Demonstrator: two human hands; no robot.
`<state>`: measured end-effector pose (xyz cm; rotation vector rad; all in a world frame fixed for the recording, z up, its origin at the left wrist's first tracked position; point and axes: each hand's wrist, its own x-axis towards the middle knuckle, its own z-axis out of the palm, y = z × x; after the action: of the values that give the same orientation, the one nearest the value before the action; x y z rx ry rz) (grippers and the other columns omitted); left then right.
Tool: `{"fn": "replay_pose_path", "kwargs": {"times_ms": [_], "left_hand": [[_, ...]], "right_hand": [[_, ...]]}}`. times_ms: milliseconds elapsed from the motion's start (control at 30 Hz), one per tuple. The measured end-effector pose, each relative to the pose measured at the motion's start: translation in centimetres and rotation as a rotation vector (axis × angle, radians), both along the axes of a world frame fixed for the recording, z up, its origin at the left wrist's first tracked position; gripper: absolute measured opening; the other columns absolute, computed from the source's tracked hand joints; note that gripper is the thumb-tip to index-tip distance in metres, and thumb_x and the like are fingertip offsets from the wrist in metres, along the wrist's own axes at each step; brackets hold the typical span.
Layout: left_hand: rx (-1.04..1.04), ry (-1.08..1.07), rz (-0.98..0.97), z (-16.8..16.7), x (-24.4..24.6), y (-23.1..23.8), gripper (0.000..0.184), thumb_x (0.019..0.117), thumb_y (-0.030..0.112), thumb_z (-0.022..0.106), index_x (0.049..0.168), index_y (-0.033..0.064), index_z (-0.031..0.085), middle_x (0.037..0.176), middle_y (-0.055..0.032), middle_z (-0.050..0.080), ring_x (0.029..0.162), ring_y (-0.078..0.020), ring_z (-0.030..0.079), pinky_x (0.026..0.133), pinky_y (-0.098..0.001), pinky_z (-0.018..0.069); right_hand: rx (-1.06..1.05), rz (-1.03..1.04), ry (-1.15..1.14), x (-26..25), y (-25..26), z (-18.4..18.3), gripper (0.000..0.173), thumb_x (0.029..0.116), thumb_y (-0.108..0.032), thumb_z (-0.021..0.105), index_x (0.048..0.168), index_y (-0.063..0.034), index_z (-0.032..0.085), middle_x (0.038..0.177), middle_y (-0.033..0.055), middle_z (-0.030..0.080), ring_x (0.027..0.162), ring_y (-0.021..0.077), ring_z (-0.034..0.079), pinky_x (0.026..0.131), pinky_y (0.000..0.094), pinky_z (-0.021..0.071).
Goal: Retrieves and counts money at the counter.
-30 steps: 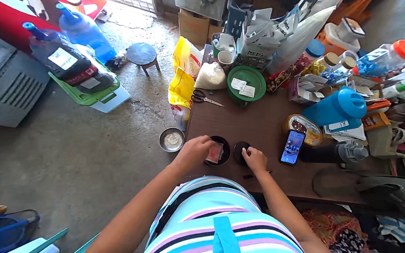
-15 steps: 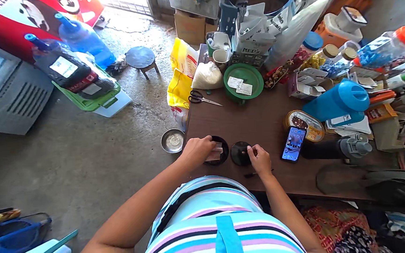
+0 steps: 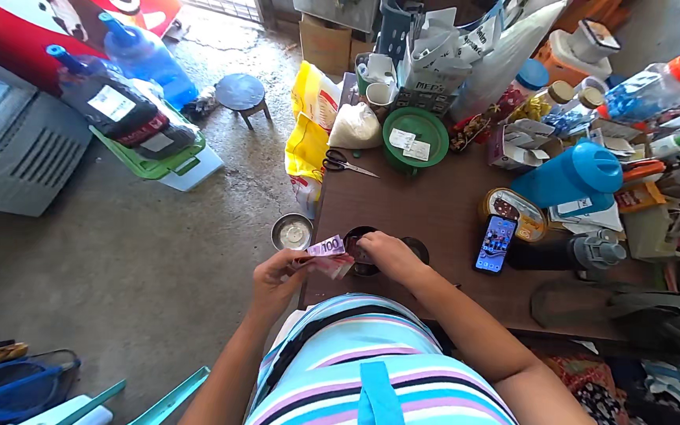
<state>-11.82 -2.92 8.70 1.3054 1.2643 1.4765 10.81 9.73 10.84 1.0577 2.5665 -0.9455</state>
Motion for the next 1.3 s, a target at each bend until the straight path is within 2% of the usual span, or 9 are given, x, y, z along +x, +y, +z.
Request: {"fn": "replay_pose_path", "kwargs": {"times_ms": [100,233,500,733,900,1033,1167,1233,1300], "left_hand": [[0.054,-0.001,0.005,0.1,-0.4,-1.6,0.015,0.0953,0.019,0.073,0.110,0.0209,0.074,0.104,0.0105,0.074,0.088,-0.0003,0.069,0.077,-0.0186,0.0585],[0.076,0.008,0.054,0.3,-0.5,-2.6,0.016,0.0960,0.019,0.072,0.112,0.0214,0.074,0.105,0.0105,0.074,0.090,-0.0002,0.069,0.078,-0.0180,0.0584],[0.095,-0.008,0.037,0.0,0.1,-2.8,0.016,0.0956,0.017,0.072,0.111,0.0203,0.074,0.105,0.0096,0.074,0.091,-0.0006,0.069,0.080,-0.0184,0.0582],[0.098,0.012,0.028,0.0,0.0,-2.6,0.015,0.0959,0.018,0.072,0.110,0.0196,0.074,0.105,0.0093,0.074,0.091,-0.0004,0.069,0.079,-0.0177,0.0580],[0.091,0.025,0.018,0.3,-0.1,-2.5,0.015,0.0960,0.018,0.072,0.111,0.0195,0.074,0.106,0.0095,0.074,0.091,-0.0009,0.069,0.079,-0.0183,0.0585],[0.091,0.031,0.026,0.5,0.0,-2.7,0.015,0.0964,0.020,0.072,0.112,0.0219,0.073,0.106,0.0105,0.073,0.092,-0.0006,0.069,0.080,-0.0188,0.0585],[0.082,0.019,0.038,0.2,-0.1,-3.0,0.015,0.0960,0.020,0.072,0.111,0.0208,0.074,0.105,0.0097,0.073,0.091,-0.0010,0.069,0.079,-0.0187,0.0584],[0.075,0.021,0.037,0.1,-0.1,-3.0,0.014,0.0960,0.021,0.072,0.110,0.0207,0.074,0.105,0.0101,0.073,0.091,-0.0005,0.069,0.079,-0.0183,0.0583],[0.067,0.018,0.030,0.1,0.0,-2.9,0.014,0.0960,0.020,0.072,0.110,0.0208,0.073,0.105,0.0103,0.073,0.091,-0.0004,0.069,0.079,-0.0182,0.0583]], "right_hand": [[0.026,0.179,-0.153,-2.2,0.5,-1.5,0.037,0.1013,0.009,0.043,0.132,0.0013,0.062,0.135,0.0250,0.060,0.130,0.0450,0.054,0.100,0.0599,0.0474],[0.064,0.300,-0.321,-3.5,0.5,-2.2,0.041,0.1003,0.010,0.043,0.136,-0.0009,0.061,0.142,0.0262,0.056,0.135,0.0459,0.049,0.101,0.0628,0.0453],[0.071,0.315,-0.213,-1.9,1.0,0.2,0.029,0.1023,0.007,0.043,0.122,0.0065,0.065,0.128,0.0255,0.062,0.120,0.0427,0.060,0.096,0.0567,0.0491],[0.097,-0.001,0.176,3.9,2.0,2.3,0.015,0.0960,-0.008,0.063,0.103,0.0027,0.071,0.103,0.0201,0.068,0.095,0.0362,0.069,0.083,0.0538,0.0565],[0.089,-0.272,0.280,6.0,2.1,3.7,0.016,0.0930,-0.010,0.068,0.103,0.0021,0.068,0.091,0.0178,0.069,0.085,0.0325,0.068,0.078,0.0532,0.0555],[0.131,-0.513,0.305,8.5,2.5,2.8,0.019,0.0954,-0.008,0.067,0.111,0.0035,0.066,0.096,0.0195,0.070,0.085,0.0306,0.069,0.080,0.0488,0.0574],[0.123,-0.664,0.157,10.8,2.9,0.7,0.022,0.0971,-0.004,0.062,0.116,0.0065,0.064,0.103,0.0235,0.070,0.095,0.0324,0.069,0.089,0.0467,0.0548],[0.107,-0.689,0.094,11.3,2.9,-0.3,0.028,0.0986,-0.010,0.064,0.122,0.0055,0.063,0.112,0.0236,0.070,0.102,0.0330,0.069,0.094,0.0465,0.0541],[0.107,-0.676,0.069,10.8,2.6,-0.3,0.039,0.0988,-0.018,0.067,0.131,0.0036,0.061,0.127,0.0244,0.065,0.117,0.0384,0.064,0.104,0.0535,0.0487]]}}
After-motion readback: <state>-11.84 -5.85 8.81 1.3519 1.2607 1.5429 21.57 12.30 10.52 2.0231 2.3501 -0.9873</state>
